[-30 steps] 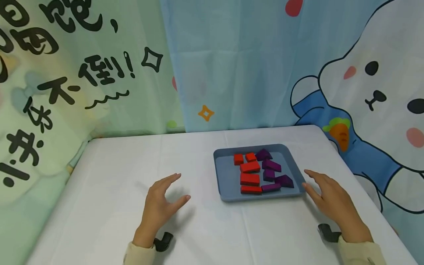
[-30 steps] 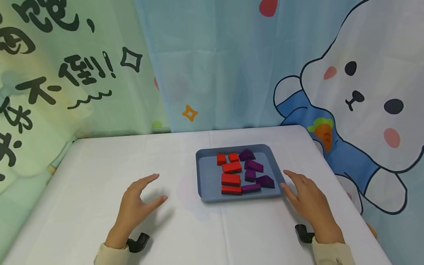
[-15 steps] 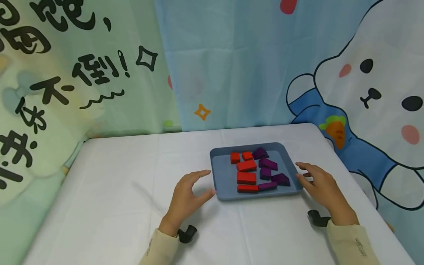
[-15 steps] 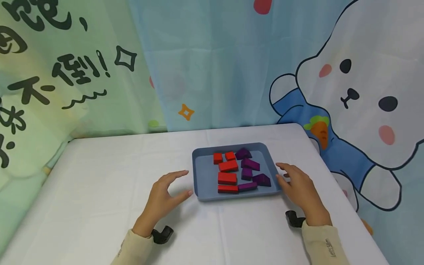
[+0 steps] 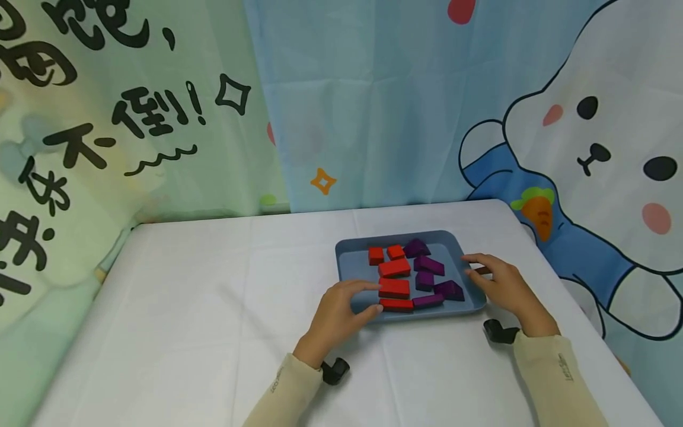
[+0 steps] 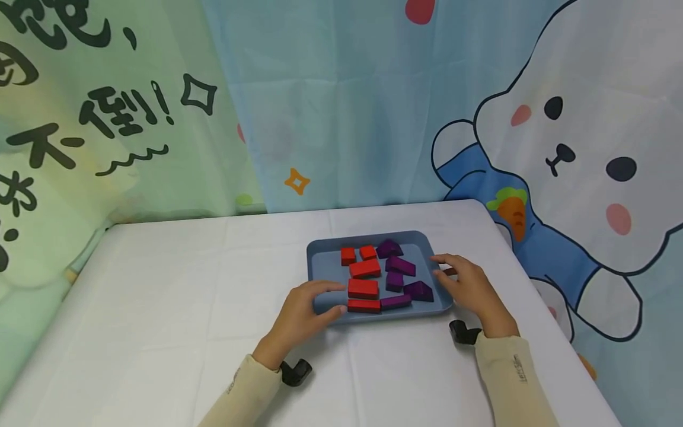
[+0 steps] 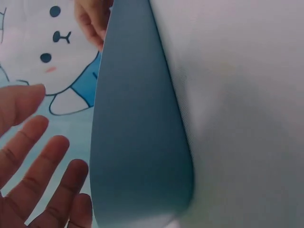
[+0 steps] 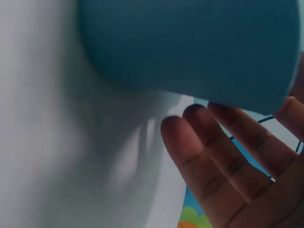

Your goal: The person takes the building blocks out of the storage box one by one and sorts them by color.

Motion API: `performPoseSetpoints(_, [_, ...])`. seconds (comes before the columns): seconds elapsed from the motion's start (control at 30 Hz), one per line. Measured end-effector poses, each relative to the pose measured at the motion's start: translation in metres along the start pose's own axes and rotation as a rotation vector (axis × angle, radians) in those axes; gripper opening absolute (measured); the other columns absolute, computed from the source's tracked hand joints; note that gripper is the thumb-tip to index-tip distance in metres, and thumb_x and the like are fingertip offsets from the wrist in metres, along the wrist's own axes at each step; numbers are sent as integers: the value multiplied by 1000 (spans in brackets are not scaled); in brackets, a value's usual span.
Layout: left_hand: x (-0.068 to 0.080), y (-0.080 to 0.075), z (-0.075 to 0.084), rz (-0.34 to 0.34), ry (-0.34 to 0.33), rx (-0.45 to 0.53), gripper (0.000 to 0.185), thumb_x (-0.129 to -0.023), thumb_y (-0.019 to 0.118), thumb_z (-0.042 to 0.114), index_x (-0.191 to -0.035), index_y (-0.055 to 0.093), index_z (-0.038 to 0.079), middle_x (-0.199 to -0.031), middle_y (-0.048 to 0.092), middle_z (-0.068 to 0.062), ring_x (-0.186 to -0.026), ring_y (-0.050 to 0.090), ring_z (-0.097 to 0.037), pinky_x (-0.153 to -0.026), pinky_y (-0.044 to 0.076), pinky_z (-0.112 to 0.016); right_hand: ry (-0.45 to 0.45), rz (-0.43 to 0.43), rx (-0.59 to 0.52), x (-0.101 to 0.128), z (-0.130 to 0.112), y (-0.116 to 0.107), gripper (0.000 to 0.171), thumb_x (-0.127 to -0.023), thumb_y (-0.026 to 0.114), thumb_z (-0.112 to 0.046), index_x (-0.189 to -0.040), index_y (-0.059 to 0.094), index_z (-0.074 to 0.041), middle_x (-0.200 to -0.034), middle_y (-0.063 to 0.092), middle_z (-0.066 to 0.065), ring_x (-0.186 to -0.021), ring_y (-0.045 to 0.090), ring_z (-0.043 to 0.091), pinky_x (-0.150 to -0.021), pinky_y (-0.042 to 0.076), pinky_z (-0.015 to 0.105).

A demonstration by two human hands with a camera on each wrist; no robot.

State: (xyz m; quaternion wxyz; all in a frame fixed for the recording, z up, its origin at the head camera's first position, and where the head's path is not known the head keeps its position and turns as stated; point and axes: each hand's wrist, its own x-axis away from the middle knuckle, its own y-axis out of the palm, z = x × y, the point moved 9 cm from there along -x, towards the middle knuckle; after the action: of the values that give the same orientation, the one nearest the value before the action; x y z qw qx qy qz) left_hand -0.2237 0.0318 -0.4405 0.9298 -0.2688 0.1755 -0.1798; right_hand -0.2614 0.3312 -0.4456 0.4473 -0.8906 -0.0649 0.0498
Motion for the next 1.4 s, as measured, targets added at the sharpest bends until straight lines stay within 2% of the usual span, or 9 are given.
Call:
performPoseSetpoints(0.2, [-11,11,3,-14,-25,-134,27,-101,78,16,-127,81,12,-131,76,-6,-124,70,-24,-105,57,-41,16,-32,-61,-11,5,0,37,-112,60,-9,-143,59,10,-147,56,39,-117,65,56,-92,60,62])
performPoseSetpoints(0.37, [-16,20,-2,-58,-67,-274,23,-98,82,14,-120,84,15,-124,79,-3,-111,73,-18,-90,61,-30,-5,-51,-99,-17,7,5,36,-111,60,-8,-142,62,10,-146,57,38,-113,69,52,-85,61,40])
performPoseSetpoints(0.5, [-19,26,-8,-104,-93,-327,21,-95,86,15,-116,85,16,-118,79,-1,-104,71,-16,-85,59,-26,-2,-66,-134,-19,11,7,36,-111,60,-8,-143,61,10,-148,56,39,-113,70,52,-77,58,24])
performPoseSetpoints(0.67, [-24,30,-10,-144,-103,-349,24,-93,88,17,-118,85,15,-115,80,-1,-102,69,-16,-88,59,-28,5,-91,-189,-20,13,9,37,-112,57,-6,-145,58,12,-150,52,40,-115,69,53,-74,59,22])
performPoseSetpoints(0.87, [-25,30,-5,-180,-73,-344,19,-96,85,14,-115,85,13,-111,79,-2,-98,67,-15,-90,57,-26,3,-106,-211,-23,14,11,38,-113,54,-5,-147,55,12,-150,51,40,-121,65,56,-76,59,23])
performPoseSetpoints(1.0, [-22,15,-1,-161,-66,-261,22,-98,82,12,-120,83,10,-115,78,-4,-102,69,-17,-93,58,-28,5,-106,-220,-22,16,11,38,-114,53,-7,-147,55,11,-151,51,40,-125,61,57,-76,58,24])
performPoseSetpoints(1.17, [-19,-18,2,-98,-45,-116,25,-101,78,9,-126,79,6,-122,76,-8,-107,70,-24,-96,58,-37,28,-96,-210,-18,22,10,41,-115,53,-13,-149,54,10,-153,50,39,-128,58,60,-76,57,24])
performPoseSetpoints(1.3, [-19,-49,-4,-27,-32,-96,24,-102,76,8,-126,77,4,-115,74,-10,-103,67,-27,-89,58,-39,35,-81,-216,-15,26,9,42,-115,53,-14,-150,53,11,-154,48,40,-129,57,60,-77,55,21])
performPoseSetpoints(1.4, [-21,-70,-16,38,-48,-116,24,-101,77,7,-124,76,2,-112,74,-13,-103,69,-30,-89,59,-44,20,-61,-214,-14,28,9,42,-115,55,-12,-148,54,12,-152,50,39,-127,61,50,-78,55,20])
